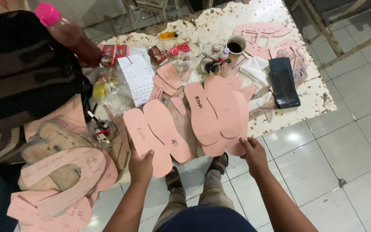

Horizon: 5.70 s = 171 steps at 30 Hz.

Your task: The person traces around a pink paper pattern on a brown leather sheet with a pen, then cuts along the marked lines with red-handled scissors. They then sort and match pairs of pink sandal sole cutouts on a worktable and place a matched pair on the leather sheet.

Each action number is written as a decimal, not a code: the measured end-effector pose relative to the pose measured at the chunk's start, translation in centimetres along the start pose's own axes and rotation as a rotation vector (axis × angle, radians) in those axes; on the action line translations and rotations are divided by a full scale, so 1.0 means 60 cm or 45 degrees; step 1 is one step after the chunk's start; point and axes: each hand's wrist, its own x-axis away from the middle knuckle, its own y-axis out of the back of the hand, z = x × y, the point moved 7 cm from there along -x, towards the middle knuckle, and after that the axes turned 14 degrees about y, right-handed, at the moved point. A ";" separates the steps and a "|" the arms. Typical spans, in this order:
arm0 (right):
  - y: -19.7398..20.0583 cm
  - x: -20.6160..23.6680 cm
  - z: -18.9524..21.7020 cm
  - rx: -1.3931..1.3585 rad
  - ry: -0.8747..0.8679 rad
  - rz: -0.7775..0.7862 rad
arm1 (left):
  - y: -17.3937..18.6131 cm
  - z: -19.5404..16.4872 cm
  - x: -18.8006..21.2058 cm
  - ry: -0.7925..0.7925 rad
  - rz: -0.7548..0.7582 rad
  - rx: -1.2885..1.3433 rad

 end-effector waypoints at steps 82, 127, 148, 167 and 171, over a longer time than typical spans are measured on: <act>-0.180 0.057 0.041 1.039 0.741 0.539 | 0.052 0.062 0.017 -0.069 -0.189 -0.005; 0.012 -0.017 0.042 -0.227 0.078 -0.181 | 0.002 0.064 0.010 0.158 0.096 0.368; 0.080 -0.007 0.031 -0.466 0.354 -0.419 | 0.040 -0.009 0.032 -0.105 0.014 0.325; 0.016 0.020 0.042 0.133 0.471 -0.282 | 0.081 -0.043 0.053 -0.255 -0.029 0.308; 0.011 0.009 0.031 0.125 0.330 -0.288 | 0.095 -0.051 0.058 -0.325 -0.037 0.397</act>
